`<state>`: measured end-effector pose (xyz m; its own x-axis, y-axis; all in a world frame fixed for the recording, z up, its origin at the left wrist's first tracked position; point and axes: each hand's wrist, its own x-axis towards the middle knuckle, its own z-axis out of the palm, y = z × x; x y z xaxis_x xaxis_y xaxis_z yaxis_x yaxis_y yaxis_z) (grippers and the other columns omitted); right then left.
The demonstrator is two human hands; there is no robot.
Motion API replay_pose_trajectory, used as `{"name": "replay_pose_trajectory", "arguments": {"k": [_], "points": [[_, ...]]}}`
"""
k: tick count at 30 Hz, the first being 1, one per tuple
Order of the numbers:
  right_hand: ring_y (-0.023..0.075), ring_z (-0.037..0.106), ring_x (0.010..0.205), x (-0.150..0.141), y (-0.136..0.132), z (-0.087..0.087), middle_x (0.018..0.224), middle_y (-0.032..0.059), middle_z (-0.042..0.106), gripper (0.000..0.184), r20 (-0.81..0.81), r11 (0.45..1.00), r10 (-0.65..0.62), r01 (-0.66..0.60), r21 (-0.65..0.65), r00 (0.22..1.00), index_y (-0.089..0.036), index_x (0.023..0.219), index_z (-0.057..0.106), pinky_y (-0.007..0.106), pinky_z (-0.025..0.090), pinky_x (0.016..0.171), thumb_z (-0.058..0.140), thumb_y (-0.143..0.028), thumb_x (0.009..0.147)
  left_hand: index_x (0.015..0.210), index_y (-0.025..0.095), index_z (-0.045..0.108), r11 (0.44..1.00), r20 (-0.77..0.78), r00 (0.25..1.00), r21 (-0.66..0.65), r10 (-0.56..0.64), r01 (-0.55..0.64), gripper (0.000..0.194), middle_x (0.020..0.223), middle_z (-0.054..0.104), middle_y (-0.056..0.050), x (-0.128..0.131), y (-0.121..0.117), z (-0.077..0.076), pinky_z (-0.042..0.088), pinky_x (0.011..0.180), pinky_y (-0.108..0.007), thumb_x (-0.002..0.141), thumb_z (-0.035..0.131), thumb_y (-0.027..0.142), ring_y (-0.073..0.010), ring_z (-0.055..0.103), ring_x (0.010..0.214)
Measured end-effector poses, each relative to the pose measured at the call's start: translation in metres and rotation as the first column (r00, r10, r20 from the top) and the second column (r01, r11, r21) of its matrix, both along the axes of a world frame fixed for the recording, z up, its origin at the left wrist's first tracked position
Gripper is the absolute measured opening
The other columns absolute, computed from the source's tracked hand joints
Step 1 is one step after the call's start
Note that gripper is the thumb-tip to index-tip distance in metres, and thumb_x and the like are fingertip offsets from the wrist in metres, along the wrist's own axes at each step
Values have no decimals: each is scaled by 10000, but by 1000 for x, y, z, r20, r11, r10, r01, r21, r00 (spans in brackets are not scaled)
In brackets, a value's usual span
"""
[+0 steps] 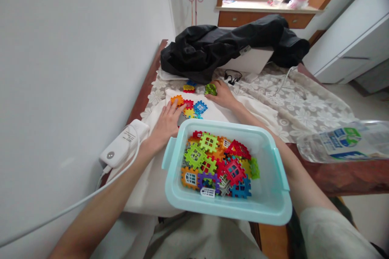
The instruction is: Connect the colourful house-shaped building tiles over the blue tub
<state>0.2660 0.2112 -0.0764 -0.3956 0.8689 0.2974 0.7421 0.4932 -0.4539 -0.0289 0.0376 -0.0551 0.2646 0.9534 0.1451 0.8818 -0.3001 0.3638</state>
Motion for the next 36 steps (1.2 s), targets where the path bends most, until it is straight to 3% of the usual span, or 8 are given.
{"name": "replay_pose_trajectory", "arguments": {"k": [2, 5, 9, 13, 20, 27, 32, 36], "points": [[510, 478, 1566, 0, -1, 1, 1740, 285, 514, 913, 38, 1000, -28, 28, 6, 999, -87, 1675, 510, 669, 397, 1303, 729, -602, 953, 1740, 203, 517, 1000, -12, 1000, 11, -1, 1, 759, 1888, 312, -215, 1, 2, -1, 214, 1424, -725, 1054, 689, 480, -465, 263, 1766], [526, 507, 1510, -2, -3, 4, 1637, 271, 626, 841, 85, 998, -48, 51, -25, 995, -114, 1637, 556, 719, 404, 1252, 728, -589, 964, 1732, 190, 525, 1000, -26, 1000, 25, 5, -4, 737, 1878, 330, -225, 4, 6, 3, 190, 1431, -723, 1058, 673, 449, -454, 279, 1763], [454, 635, 1351, -1, -6, 6, 1469, 242, 728, 598, 28, 999, 38, -39, 33, 999, -133, 1473, 664, 601, 481, 1194, 703, -488, 993, 1730, 157, 515, 999, -27, 998, 19, -49, 50, 683, 1897, 281, -226, 16, 17, 13, 216, 1452, -644, 1101, 612, 405, -415, 262, 1776], [428, 674, 1313, 1, -3, -1, 1441, 221, 754, 556, -29, 991, 105, -102, 82, 994, -138, 1484, 650, 557, 521, 1159, 653, -444, 1020, 1711, 146, 536, 997, -18, 998, 40, -63, 64, 779, 1896, 291, -223, 36, 32, 25, 282, 1452, -553, 1085, 677, 588, -414, 330, 1751], [375, 718, 1239, 2, -6, 1, 1402, 205, 781, 568, -169, 993, 107, -95, 77, 980, -152, 1387, 725, 524, 563, 1131, 604, -605, 1068, 1606, 164, 660, 995, 3, 1000, 100, 2, -3, 707, 1683, 629, -196, 61, 62, 32, 468, 1315, -585, 1087, 648, 644, -424, 626, 1507], [282, 731, 1128, 19, -34, 62, 1285, 109, 808, 532, -392, 952, 259, -301, -50, 883, -228, 1239, 800, 437, 612, 1010, 717, -684, 978, 1564, 136, 677, 997, 203, 978, 47, 48, -58, 678, 1543, 734, -209, 79, 93, 31, 535, 1222, -542, 1027, 737, 546, -406, 703, 1385], [221, 726, 974, 57, -93, 107, 1159, 67, 817, 393, -429, 900, 315, -410, -148, 847, -230, 1105, 799, 391, 615, 935, 870, -571, 922, 1367, 150, 771, 999, 491, 871, 26, -30, 19, 479, 1386, 816, -155, 78, 107, 30, 586, 1159, -470, 974, 733, 421, -321, 766, 1253], [231, 757, 1104, 80, -148, 139, 1193, 62, 810, 432, -644, 878, 306, -469, -93, 701, -248, 1077, 729, 379, 625, 980, 905, -612, 925, 1202, 183, 811, 996, 589, 807, 87, -43, -11, 327, 1206, 854, -111, 69, 111, 28, 627, 1045, -422, 941, 716, 355, -270, 783, 1080]]}}
